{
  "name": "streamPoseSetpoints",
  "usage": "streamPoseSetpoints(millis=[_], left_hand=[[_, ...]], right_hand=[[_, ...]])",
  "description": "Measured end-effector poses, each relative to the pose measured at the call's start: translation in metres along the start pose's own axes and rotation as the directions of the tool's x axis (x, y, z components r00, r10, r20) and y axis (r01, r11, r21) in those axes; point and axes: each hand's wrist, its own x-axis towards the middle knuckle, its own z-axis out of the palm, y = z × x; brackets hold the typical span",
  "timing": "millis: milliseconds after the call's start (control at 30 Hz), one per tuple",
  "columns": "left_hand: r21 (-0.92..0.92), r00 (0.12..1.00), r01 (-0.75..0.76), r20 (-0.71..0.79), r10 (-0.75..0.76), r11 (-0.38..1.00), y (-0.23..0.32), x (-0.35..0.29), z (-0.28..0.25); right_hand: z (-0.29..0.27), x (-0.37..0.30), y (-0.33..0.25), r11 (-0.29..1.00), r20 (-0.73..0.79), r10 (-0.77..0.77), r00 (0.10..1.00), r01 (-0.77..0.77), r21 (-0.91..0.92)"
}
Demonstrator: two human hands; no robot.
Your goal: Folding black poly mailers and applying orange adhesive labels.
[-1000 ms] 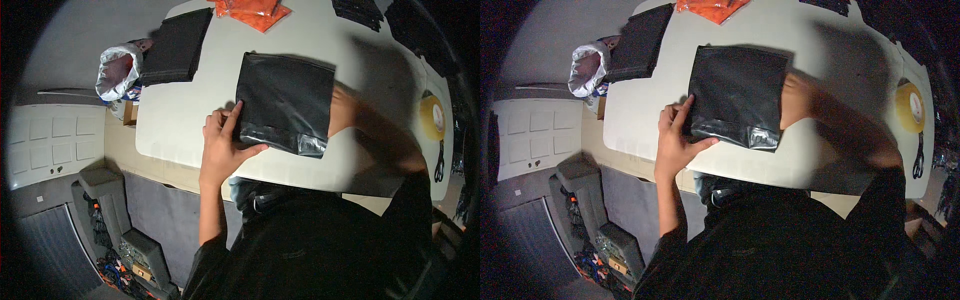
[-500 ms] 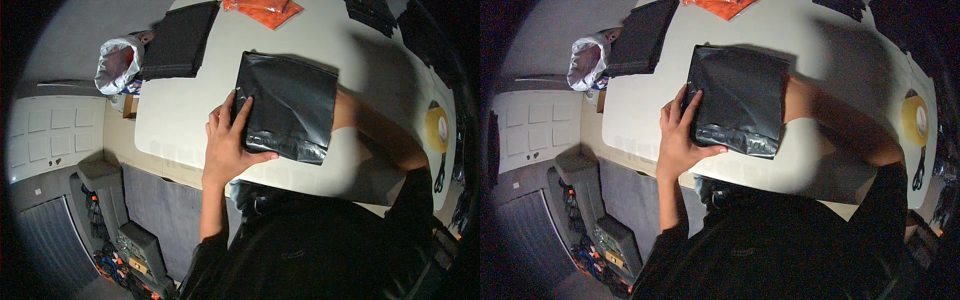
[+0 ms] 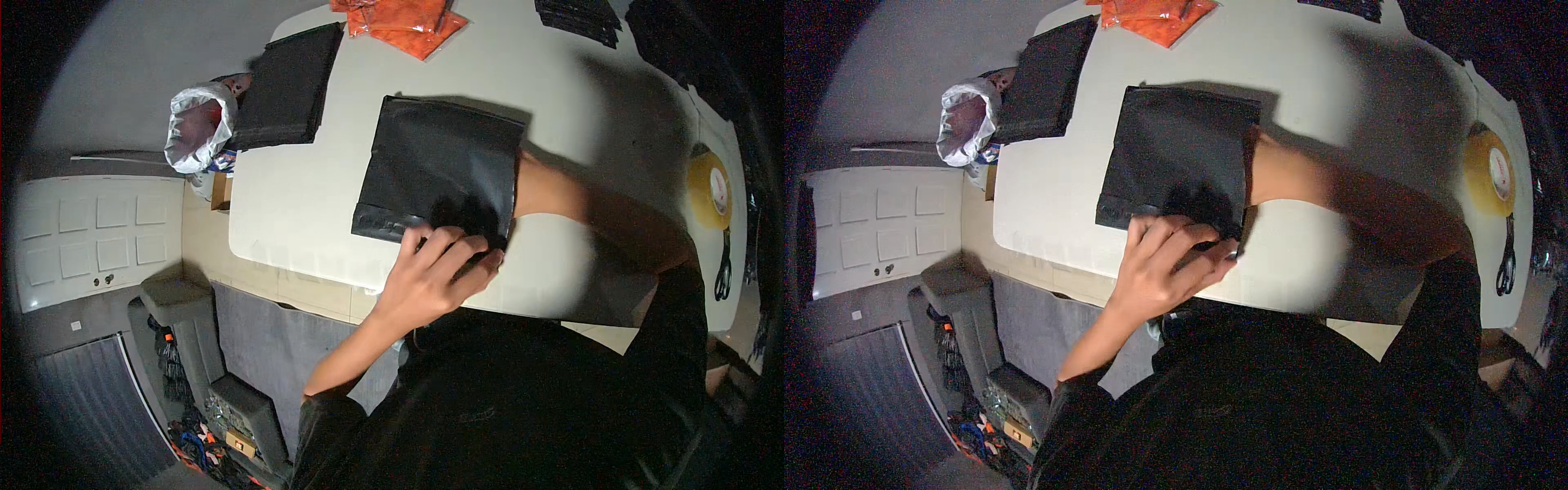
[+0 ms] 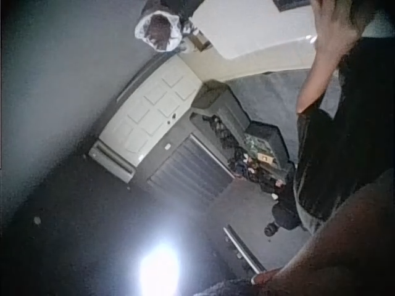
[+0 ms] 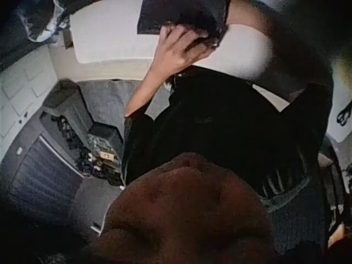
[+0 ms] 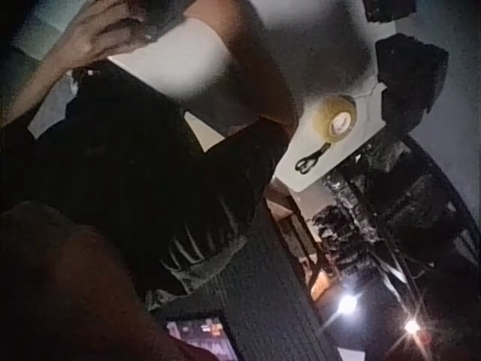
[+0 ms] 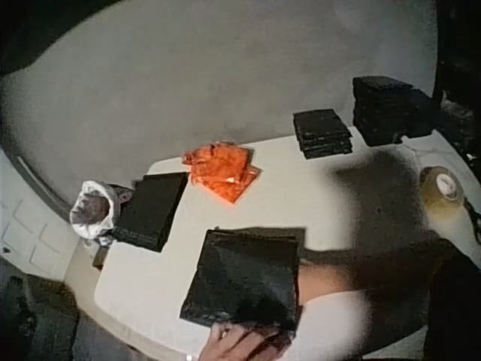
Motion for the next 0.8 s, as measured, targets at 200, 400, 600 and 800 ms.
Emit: streamPoseSetpoints(millis=[200,400,600,800], left_hand=[[-0.014,0.992,-0.075,0.096,0.076,0.997,-0.004,-0.002,0.005],[-0.014,0.993,-0.093,0.071,0.094,0.996,0.006,-0.005,0.01],[-0.141,0.998,-0.043,-0.057,0.036,0.989,0.015,-0.008,0.019],[-0.105,0.978,0.178,-0.093,-0.187,0.979,0.028,0.003,0.012]], right_hand=[[-0.001,0.003,-0.006,0.994,-0.01,-0.077,0.997,0.076,-0.074],[0.001,0.005,-0.007,0.981,-0.008,-0.133,0.991,0.131,-0.146],[-0.003,0.008,-0.008,0.959,0.003,-0.182,0.983,0.178,-0.22],[0.005,0.01,-0.004,0.938,0.008,-0.226,0.974,0.22,-0.268]])
